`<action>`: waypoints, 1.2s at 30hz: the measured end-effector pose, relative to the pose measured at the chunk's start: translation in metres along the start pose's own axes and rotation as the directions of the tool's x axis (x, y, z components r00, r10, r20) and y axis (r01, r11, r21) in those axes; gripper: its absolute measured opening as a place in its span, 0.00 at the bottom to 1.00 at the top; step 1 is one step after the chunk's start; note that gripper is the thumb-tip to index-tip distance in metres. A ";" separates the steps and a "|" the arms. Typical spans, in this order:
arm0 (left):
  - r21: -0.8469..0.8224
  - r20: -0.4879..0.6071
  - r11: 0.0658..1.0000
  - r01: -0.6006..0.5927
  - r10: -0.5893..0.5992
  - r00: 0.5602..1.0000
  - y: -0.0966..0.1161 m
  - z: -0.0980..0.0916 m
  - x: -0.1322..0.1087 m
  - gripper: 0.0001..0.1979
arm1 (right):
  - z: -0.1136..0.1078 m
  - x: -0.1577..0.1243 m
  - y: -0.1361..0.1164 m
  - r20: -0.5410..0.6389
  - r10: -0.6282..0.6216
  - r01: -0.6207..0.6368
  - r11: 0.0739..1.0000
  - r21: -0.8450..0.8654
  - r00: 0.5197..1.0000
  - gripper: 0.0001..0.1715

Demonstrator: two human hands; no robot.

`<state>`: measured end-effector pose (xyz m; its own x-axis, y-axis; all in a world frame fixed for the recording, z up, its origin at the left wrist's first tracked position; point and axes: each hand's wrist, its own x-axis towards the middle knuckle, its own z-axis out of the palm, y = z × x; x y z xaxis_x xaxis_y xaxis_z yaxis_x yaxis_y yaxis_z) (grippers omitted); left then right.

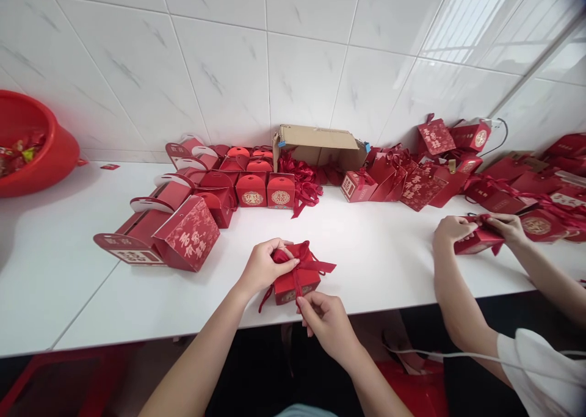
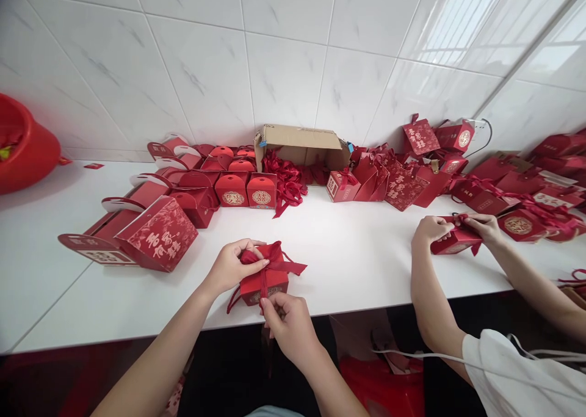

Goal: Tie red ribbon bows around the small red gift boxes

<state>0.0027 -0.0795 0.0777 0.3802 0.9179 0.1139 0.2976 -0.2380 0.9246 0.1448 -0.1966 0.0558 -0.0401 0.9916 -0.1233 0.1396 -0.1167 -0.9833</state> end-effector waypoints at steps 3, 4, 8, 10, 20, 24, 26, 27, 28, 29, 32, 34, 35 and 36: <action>0.010 0.015 1.000 -0.005 0.005 1.000 -0.002 -0.002 0.001 0.10 | 0.002 -0.001 -0.002 0.011 -0.015 0.015 0.999 -0.030 1.000 0.21; 0.014 0.017 1.000 -0.004 0.004 1.000 -0.002 -0.002 0.001 0.10 | 0.004 -0.002 -0.002 0.013 -0.016 0.016 0.999 -0.036 1.000 0.21; 0.002 0.052 1.000 -0.002 0.002 0.999 -0.002 -0.004 0.003 0.10 | 0.006 -0.006 0.000 0.031 -0.022 0.024 0.997 -0.070 0.999 0.22; -0.021 0.099 1.000 -0.006 0.008 0.995 -0.002 -0.007 0.003 0.10 | 0.000 -0.008 -0.002 0.029 -0.086 0.089 0.990 -0.109 0.996 0.21; -0.083 0.330 0.994 -0.074 0.098 0.939 0.000 -0.016 0.000 0.11 | -0.064 0.035 -0.029 0.099 -0.471 0.474 0.812 -0.340 0.877 0.21; -0.091 0.352 0.993 -0.075 0.102 0.930 0.002 -0.017 -0.002 0.11 | -0.061 0.051 -0.019 0.143 -0.484 0.501 0.790 -0.354 0.864 0.10; -0.097 0.355 0.992 -0.079 0.109 0.929 0.002 -0.017 -0.002 0.11 | -0.060 0.054 -0.016 0.117 -0.517 0.522 0.777 -0.352 0.848 0.06; -0.095 0.352 0.992 -0.080 0.108 0.930 0.002 -0.018 -0.003 0.11 | -0.060 0.054 -0.015 0.115 -0.527 0.531 0.771 -0.351 0.842 0.06; -0.091 0.350 0.993 -0.080 0.107 0.931 0.002 -0.018 -0.003 0.11 | -0.060 0.054 -0.014 0.117 -0.533 0.536 0.766 -0.354 0.838 0.06; -0.085 0.347 0.993 -0.081 0.106 0.932 0.002 -0.018 -0.004 0.11 | -0.060 0.054 -0.014 0.120 -0.534 0.538 0.762 -0.362 0.837 0.07; -0.077 0.337 0.992 -0.098 0.118 0.934 0.002 -0.017 -0.005 0.10 | -0.061 0.052 -0.013 0.113 -0.539 0.535 0.745 -0.398 0.835 0.08; -0.074 0.334 0.991 -0.108 0.127 0.934 0.002 -0.017 -0.005 0.09 | -0.061 0.052 -0.011 0.107 -0.547 0.538 0.737 -0.410 0.830 0.08; -0.074 0.333 0.991 -0.111 0.129 0.934 0.002 -0.017 -0.005 0.10 | -0.061 0.052 -0.009 0.105 -0.551 0.541 0.733 -0.412 0.828 0.08; -0.073 0.334 0.991 -0.114 0.132 0.933 0.001 -0.016 -0.005 0.10 | -0.061 0.052 -0.008 0.103 -0.556 0.544 0.730 -0.414 0.825 0.08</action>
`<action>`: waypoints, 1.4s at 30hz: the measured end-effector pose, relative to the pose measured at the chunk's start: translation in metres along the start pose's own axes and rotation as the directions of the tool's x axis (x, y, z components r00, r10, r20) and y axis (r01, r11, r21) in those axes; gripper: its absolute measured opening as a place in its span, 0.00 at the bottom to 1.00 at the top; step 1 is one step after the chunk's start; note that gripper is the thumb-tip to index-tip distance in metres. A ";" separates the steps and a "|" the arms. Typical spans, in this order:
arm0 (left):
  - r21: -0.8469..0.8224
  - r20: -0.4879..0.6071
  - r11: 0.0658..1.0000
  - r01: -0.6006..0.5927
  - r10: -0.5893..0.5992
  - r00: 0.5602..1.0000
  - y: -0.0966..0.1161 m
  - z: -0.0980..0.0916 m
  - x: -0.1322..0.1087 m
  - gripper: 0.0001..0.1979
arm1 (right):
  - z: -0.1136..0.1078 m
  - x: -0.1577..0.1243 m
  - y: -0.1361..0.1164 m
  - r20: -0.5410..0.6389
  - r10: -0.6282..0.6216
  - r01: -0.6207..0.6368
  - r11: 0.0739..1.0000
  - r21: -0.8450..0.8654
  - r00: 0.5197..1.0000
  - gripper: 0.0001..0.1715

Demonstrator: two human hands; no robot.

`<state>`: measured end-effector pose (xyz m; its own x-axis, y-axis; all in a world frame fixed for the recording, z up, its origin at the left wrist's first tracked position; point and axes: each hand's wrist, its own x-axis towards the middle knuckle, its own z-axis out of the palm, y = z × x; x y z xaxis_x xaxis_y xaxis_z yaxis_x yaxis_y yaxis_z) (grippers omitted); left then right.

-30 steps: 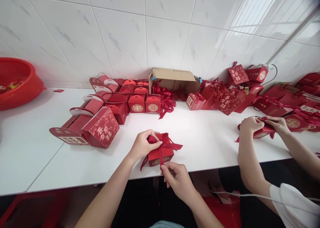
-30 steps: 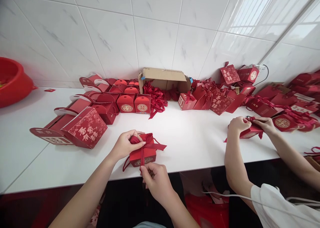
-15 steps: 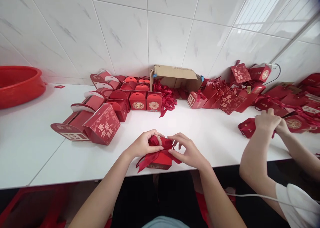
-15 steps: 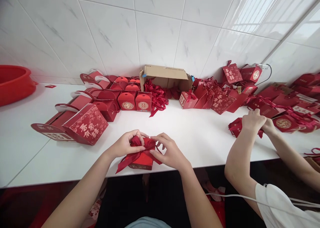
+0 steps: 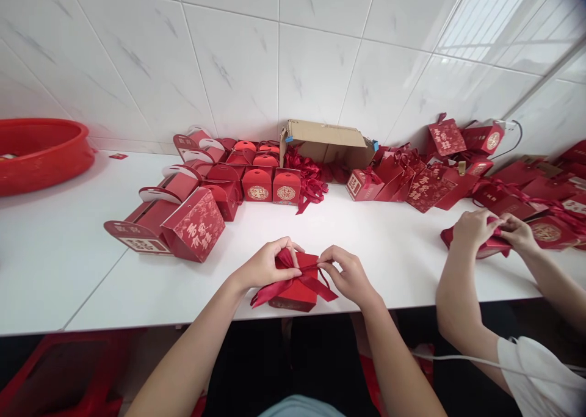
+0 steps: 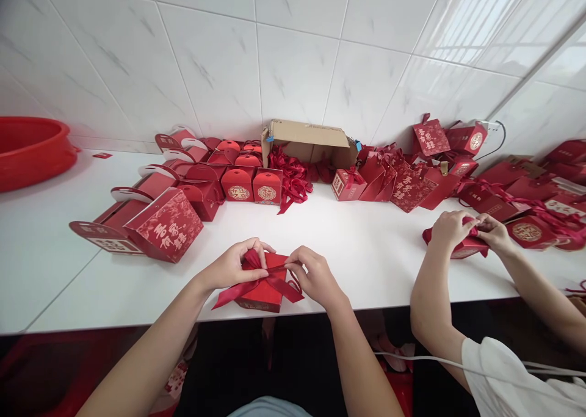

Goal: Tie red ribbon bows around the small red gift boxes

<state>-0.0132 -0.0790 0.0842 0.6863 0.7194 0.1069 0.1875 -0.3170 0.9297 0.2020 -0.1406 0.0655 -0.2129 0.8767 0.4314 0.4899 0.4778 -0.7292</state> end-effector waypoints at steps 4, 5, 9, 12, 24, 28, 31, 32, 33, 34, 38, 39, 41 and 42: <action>0.011 -0.004 1.000 -0.004 0.004 1.000 -0.001 0.000 0.001 0.10 | 0.001 -0.001 0.003 -0.021 -0.009 0.009 1.000 -0.024 1.000 0.08; 0.016 -0.004 1.000 0.000 0.000 1.000 -0.001 0.000 0.001 0.10 | 0.001 -0.001 0.004 -0.025 -0.011 0.010 0.999 -0.032 1.000 0.08; 0.013 -0.004 1.000 0.018 -0.018 1.000 -0.001 0.001 0.001 0.12 | -0.001 -0.002 0.005 -0.026 -0.020 0.018 0.999 -0.049 0.999 0.08; -0.010 -0.015 1.000 0.019 -0.019 1.000 -0.003 0.002 0.001 0.13 | -0.001 -0.002 0.004 -0.026 -0.011 0.010 0.999 -0.052 1.000 0.08; -0.208 -0.180 0.973 -0.096 0.059 0.982 -0.004 0.008 -0.003 0.18 | 0.000 -0.019 0.022 0.157 0.039 -0.090 0.939 0.333 0.987 0.56; -0.328 -0.373 0.940 -0.097 -0.035 0.927 -0.018 0.022 -0.006 0.26 | 0.022 -0.035 0.017 0.239 0.134 -0.209 0.922 0.325 0.962 0.72; -0.399 -0.451 0.913 -0.088 -0.112 0.885 -0.030 0.030 -0.008 0.26 | 0.033 -0.041 0.013 0.188 0.203 -0.262 0.884 0.386 0.961 0.65; -0.404 -0.479 0.911 -0.087 -0.130 0.868 -0.032 0.031 -0.010 0.25 | 0.032 -0.042 0.014 0.168 0.215 -0.266 0.880 0.393 0.962 0.63; -0.386 -0.521 0.918 -0.093 -0.134 0.843 -0.034 0.031 -0.014 0.23 | 0.029 -0.043 0.018 0.136 0.235 -0.270 0.882 0.386 0.962 0.63; -0.334 -0.581 0.937 -0.101 -0.121 0.805 -0.034 0.030 -0.018 0.22 | 0.024 -0.044 0.025 0.080 0.271 -0.281 0.889 0.363 0.959 0.62; 0.180 -0.856 0.984 -0.006 0.160 0.492 -0.036 0.013 -0.043 0.22 | -0.003 -0.049 0.064 -0.402 0.476 -0.478 0.872 0.102 0.782 0.65; 0.289 -0.891 0.956 0.053 0.248 0.380 -0.038 0.005 -0.050 0.25 | -0.007 -0.051 0.073 -0.506 0.493 -0.550 0.834 0.042 0.708 0.65; 0.391 -0.913 0.902 0.183 0.355 0.200 -0.045 -0.012 -0.062 0.32 | -0.011 -0.055 0.088 -0.599 0.483 -0.641 0.765 -0.066 0.639 0.60; 0.404 -0.915 0.877 0.259 0.381 0.137 -0.050 -0.022 -0.066 0.36 | -0.010 -0.057 0.092 -0.599 0.468 -0.655 0.744 -0.130 0.650 0.56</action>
<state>-0.0832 -0.0974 0.0384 -0.4774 0.5431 0.6908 0.6264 -0.3410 0.7010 0.2677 -0.1474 -0.0207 0.5967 0.7600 0.2576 0.6141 -0.2259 -0.7562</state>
